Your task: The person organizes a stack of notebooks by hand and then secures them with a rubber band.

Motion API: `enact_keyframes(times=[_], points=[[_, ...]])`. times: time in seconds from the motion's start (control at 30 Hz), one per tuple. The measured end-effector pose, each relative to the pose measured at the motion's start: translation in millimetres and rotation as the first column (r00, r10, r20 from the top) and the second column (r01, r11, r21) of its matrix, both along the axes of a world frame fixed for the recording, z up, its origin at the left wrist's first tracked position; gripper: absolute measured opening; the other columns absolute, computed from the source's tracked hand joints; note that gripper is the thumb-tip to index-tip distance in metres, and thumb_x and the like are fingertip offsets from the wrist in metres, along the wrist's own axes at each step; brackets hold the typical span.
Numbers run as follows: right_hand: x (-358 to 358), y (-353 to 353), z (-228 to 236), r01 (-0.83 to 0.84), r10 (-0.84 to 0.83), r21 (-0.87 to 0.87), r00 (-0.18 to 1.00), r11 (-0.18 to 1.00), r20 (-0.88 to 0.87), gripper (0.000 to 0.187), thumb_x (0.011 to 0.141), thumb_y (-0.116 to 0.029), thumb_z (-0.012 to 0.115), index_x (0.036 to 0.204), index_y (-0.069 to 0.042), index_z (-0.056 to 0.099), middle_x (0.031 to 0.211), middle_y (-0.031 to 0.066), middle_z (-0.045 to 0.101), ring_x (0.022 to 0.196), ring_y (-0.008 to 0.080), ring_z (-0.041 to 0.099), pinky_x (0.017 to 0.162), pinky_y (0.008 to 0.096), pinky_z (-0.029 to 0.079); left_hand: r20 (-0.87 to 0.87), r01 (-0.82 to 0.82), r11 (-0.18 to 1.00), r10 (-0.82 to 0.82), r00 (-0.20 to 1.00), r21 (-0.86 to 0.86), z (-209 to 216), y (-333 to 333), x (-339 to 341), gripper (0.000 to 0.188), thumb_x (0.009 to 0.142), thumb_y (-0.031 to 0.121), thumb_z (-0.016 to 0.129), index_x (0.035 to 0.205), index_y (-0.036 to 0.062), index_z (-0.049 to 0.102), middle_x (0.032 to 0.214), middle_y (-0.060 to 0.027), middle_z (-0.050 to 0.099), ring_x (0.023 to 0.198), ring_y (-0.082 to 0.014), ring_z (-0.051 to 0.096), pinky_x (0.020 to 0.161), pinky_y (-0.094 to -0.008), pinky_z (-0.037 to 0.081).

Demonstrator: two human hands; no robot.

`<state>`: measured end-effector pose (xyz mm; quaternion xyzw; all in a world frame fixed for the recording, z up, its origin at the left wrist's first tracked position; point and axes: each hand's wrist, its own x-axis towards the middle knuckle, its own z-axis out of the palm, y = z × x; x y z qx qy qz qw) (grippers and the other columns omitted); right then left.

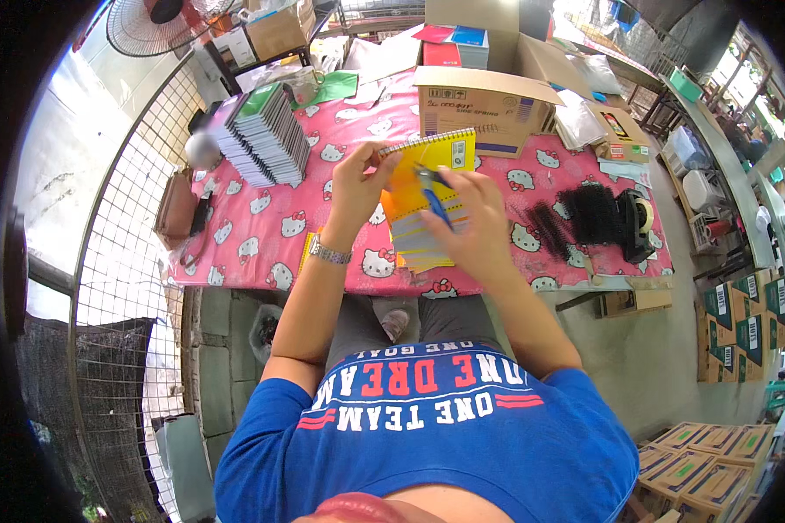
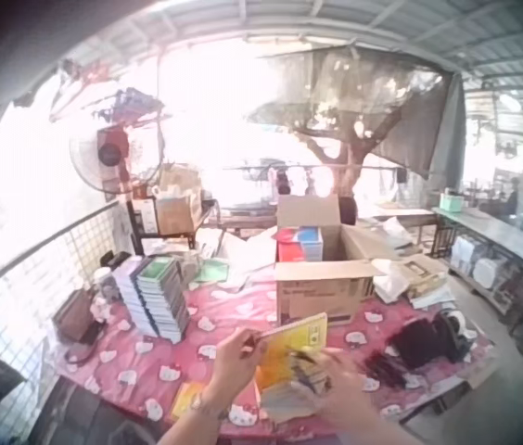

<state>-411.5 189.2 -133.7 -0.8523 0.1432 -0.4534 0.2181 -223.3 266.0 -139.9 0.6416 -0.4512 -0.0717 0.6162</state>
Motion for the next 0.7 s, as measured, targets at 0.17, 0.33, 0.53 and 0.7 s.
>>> enact_keyframes(times=[0.17,0.33,0.53,0.7], points=[[24,12,18,0.008,-0.029,-0.187,0.994,0.982,-0.107,0.055,0.074,-0.02,0.077,0.124,-0.007,0.06,0.108,0.0127,0.06,0.103,0.0302,0.057,0.087,0.0423,0.047,-0.033,-0.004,0.995,0.001,0.999,-0.101,-12,2,2,0.02,0.083,-0.001,0.066,0.102,0.0011,0.067,0.083,-0.0077,0.066,0.069,-0.012,0.065,0.054,-0.0248,0.054],[14,4,9,-0.231,0.299,0.459,0.951,0.858,-0.079,0.047,0.083,-0.02,0.072,0.126,-0.006,0.06,0.103,0.008,0.063,0.09,0.0201,0.062,0.077,0.0359,0.05,0.163,-0.095,0.969,0.134,0.977,-0.228,-9,6,-13,0.025,0.081,-0.003,0.066,0.105,0.0015,0.068,0.087,-0.0081,0.065,0.072,-0.014,0.066,0.055,-0.0246,0.054],[-1,3,-1,-0.27,0.254,0.436,0.962,0.859,0.095,0.044,0.087,-0.017,0.068,0.127,-0.003,0.056,0.103,0.0081,0.064,0.096,0.02,0.061,0.086,0.0311,0.048,0.158,-0.328,0.879,0.399,0.903,-0.345,-17,31,0,0.019,0.087,0.003,0.064,0.106,0.0003,0.066,0.097,-0.0084,0.067,0.077,-0.0122,0.065,0.06,-0.0265,0.058],[-49,-68,-106,0.138,-0.133,0.503,0.99,0.853,-0.046,0.046,0.08,-0.021,0.073,0.121,-0.005,0.06,0.108,0.0134,0.062,0.104,0.0279,0.059,0.091,0.0362,0.047,-0.411,-0.525,0.848,0.507,0.758,0.078,-115,118,60,0.023,0.09,0.007,0.062,0.112,0.0001,0.061,0.098,-0.0108,0.066,0.075,-0.0162,0.064,0.054,-0.0267,0.052]])
